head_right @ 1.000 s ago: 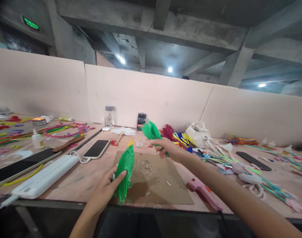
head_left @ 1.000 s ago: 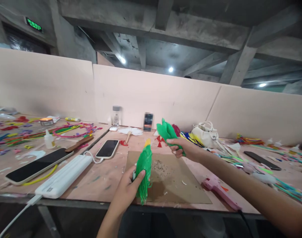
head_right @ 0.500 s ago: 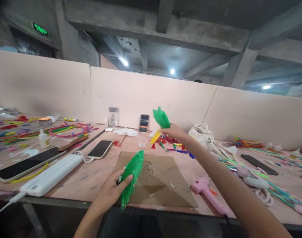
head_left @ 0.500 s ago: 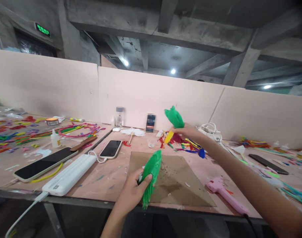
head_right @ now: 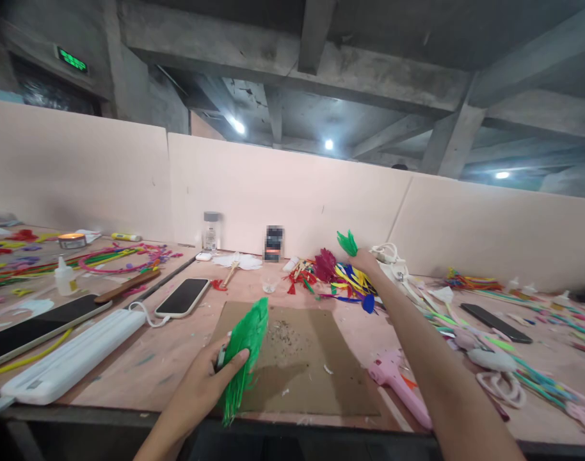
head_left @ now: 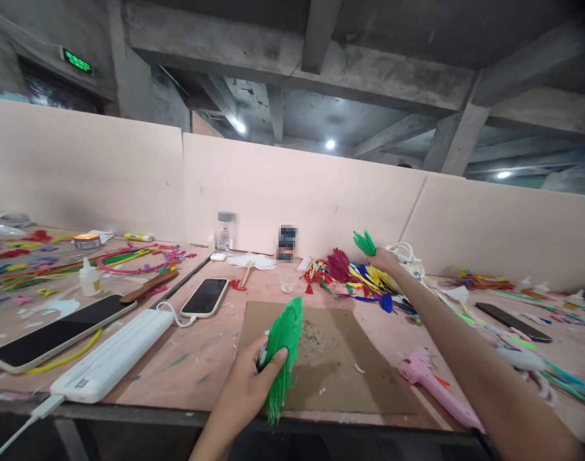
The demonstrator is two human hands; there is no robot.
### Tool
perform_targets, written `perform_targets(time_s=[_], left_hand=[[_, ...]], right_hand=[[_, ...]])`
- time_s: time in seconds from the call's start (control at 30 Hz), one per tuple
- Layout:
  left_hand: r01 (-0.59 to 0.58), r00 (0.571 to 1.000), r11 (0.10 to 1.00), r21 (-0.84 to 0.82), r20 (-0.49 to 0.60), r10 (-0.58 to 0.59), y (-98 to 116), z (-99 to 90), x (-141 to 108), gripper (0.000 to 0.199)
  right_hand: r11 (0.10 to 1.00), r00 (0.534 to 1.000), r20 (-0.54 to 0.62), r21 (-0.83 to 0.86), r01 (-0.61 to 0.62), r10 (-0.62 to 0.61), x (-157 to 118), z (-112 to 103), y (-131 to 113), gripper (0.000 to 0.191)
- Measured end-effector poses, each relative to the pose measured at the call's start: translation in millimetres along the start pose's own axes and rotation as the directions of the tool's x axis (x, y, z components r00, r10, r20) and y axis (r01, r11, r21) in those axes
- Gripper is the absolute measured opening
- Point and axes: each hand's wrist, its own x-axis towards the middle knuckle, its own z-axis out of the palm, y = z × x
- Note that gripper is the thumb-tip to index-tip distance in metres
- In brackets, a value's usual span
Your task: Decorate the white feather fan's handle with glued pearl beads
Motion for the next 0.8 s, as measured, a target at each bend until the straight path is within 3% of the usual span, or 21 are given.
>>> perform_targets(time_s=[0.1,0.23,0.37,0.5,0.57,0.6,0.7,0.8], left_hand=[[-0.035,0.999,0.999,0.007,-0.033,0.036,3,0.8,2,0.039],[-0.03,0.999,0.998,-0.054,-0.031,0.028,6,1.7,4,0.036],[0.008,0.998,0.99,-0.14,-0.066,-0.018,5,2.8,5,0.042],[0.033,0.993,0.964,-0.265,-0.099,-0.061,3,3.3,5,0.049],[0.014,0.993,0.94,-0.34,-0.109,-0.054,2,2.6,6,0.049],[0.003,0.991,0.926,-0.378,-0.125,-0.054,2,2.1,6,0.05],[0.001,0.974,0.891,-0.454,-0.2,-0.103,3,0.5,6,0.056],[0.029,0.943,0.885,-0.464,-0.281,-0.178,2,-0.1,5,0.062]], right_hand=[[0.986,0.989,0.141,0.165,0.025,-0.049,-28,2,-5,0.028],[0.899,0.941,0.264,0.431,0.079,-0.209,-96,3,-20,0.038],[0.758,0.879,0.282,0.641,0.125,-0.383,-174,9,-48,0.035],[0.657,0.816,0.259,0.731,0.183,-0.516,-235,27,-91,0.041],[0.479,0.679,0.198,0.84,0.253,-0.707,-252,40,-115,0.034],[0.445,0.655,0.176,0.854,0.27,-0.735,-256,46,-125,0.031],[0.428,0.65,0.154,0.856,0.288,-0.744,-255,61,-150,0.025],[0.463,0.655,0.184,0.841,0.282,-0.733,-236,72,-166,0.01]])
